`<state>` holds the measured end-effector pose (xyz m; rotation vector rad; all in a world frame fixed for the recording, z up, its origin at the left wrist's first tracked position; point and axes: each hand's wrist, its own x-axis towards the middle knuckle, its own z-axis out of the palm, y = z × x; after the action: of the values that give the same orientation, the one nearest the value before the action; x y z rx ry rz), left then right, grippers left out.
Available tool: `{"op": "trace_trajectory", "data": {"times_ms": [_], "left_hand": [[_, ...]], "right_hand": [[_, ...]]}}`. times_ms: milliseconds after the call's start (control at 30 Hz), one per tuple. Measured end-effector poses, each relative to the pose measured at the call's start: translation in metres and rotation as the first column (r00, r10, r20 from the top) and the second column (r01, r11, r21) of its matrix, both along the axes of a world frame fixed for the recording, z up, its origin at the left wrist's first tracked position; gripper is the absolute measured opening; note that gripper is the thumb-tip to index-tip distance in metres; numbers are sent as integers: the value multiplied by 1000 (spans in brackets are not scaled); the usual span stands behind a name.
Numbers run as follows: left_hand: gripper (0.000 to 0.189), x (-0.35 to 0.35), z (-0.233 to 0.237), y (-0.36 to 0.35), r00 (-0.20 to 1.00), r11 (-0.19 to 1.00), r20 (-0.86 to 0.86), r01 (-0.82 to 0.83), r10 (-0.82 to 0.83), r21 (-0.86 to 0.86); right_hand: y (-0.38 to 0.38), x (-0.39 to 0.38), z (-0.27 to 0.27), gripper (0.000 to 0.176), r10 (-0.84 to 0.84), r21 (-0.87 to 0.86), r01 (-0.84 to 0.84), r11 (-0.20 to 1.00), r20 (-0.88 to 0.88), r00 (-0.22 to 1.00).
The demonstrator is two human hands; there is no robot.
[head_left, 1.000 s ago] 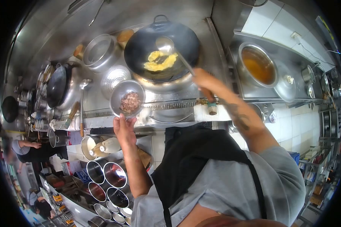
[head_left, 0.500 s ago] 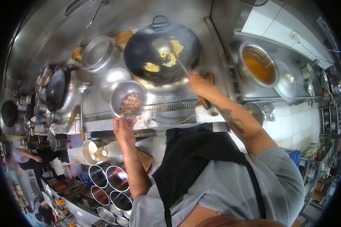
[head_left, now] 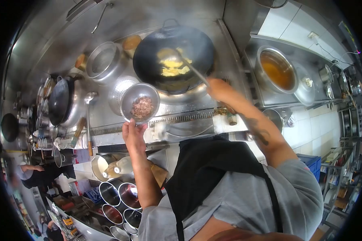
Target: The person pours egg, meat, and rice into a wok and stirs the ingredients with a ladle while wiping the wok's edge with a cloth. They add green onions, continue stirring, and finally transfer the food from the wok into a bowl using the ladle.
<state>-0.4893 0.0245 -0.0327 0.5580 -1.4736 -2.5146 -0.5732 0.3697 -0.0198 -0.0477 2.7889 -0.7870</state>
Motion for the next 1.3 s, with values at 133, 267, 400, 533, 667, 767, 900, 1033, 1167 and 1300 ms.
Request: {"op": "trace_trajectory", "data": {"times_ms": [133,267,400,533,667,767,900,1033,1167,1300], "left_hand": [[14,-20,-2,-7,1000,999,-1,29,-29,-31],[13,-46,-2,-13,997,996,-20,79,-79,-31],[12,-78,18,-1,987,988,-90,121,-130,-100],[12,-128,35,22,960,941,-177,157,-216,-300],[12,-213,0,42,916,626,-216,49,-339,-778],[14,-254,-41,63,792,174,-356,-311,-496,-934],[21,-278,-78,76,805,66,-231,-233,-547,-970],[11,-289,-78,67,824,143,-365,-337,-434,-930],[10,-268,-58,57,814,200,-402,-349,-419,-915],[12,-244,-38,36,834,343,-402,-278,-378,-897]], "right_hand": [[16,31,42,39,169,-321,-110,941,162,972],[19,12,29,41,74,-270,-1,963,259,963],[1,5,-41,35,-1,124,31,992,-232,973],[19,10,23,28,19,-454,109,885,268,963],[12,31,31,24,-184,-609,293,737,237,954],[4,39,42,23,-239,-720,426,547,353,904],[4,40,59,23,-216,-705,492,511,448,867],[6,30,40,20,-246,-499,240,832,55,968],[5,-5,-31,24,-215,80,249,965,-300,929],[16,3,-3,26,-66,-151,59,987,-41,997]]}}
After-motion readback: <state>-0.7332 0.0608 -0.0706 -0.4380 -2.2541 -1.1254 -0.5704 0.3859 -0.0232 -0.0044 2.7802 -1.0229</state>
